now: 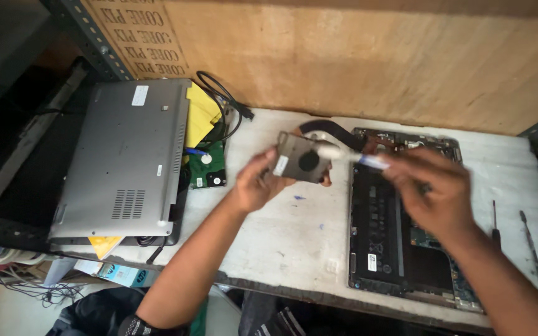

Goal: The person removes a laptop cooling fan and heatsink assembly from the motherboard using a screwdriver. They then use a toothbrush to clean the fan blades and heatsink fins, and apply thermal paste to the heatsink base with a syringe.

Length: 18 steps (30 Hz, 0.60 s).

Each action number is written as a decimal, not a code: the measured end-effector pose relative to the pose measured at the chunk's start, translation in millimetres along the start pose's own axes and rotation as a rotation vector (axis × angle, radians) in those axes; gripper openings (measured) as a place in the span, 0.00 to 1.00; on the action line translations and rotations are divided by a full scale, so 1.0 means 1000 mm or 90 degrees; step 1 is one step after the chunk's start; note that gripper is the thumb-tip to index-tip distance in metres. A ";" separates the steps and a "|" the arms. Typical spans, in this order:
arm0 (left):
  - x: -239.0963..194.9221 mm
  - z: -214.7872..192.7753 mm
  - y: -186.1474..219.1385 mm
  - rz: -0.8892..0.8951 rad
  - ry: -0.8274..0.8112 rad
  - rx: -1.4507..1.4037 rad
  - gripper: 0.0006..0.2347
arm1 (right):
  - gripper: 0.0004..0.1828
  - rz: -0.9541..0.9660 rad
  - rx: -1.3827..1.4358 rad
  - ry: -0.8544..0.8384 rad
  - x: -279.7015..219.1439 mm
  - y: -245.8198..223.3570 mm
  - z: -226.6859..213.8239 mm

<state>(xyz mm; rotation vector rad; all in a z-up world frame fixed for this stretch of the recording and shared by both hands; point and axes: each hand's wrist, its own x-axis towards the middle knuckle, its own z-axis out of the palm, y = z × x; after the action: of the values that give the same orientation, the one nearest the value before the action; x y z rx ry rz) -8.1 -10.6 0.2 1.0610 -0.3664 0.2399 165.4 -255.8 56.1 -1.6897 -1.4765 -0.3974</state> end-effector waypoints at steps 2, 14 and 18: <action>0.000 -0.007 0.005 0.002 -0.003 -0.058 0.31 | 0.11 0.056 -0.009 0.034 0.001 0.002 -0.005; -0.012 -0.058 0.017 -0.340 0.199 0.059 0.25 | 0.09 0.271 0.093 -0.142 -0.002 0.021 0.004; -0.002 -0.059 0.017 -0.357 0.214 0.240 0.18 | 0.10 0.199 0.149 -0.236 -0.003 0.024 0.007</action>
<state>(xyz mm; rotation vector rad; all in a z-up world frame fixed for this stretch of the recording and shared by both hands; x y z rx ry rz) -6.0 49.0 -12.8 1.4213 0.2959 -0.0225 185.0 -251.2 40.5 -1.8256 -1.4136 0.2616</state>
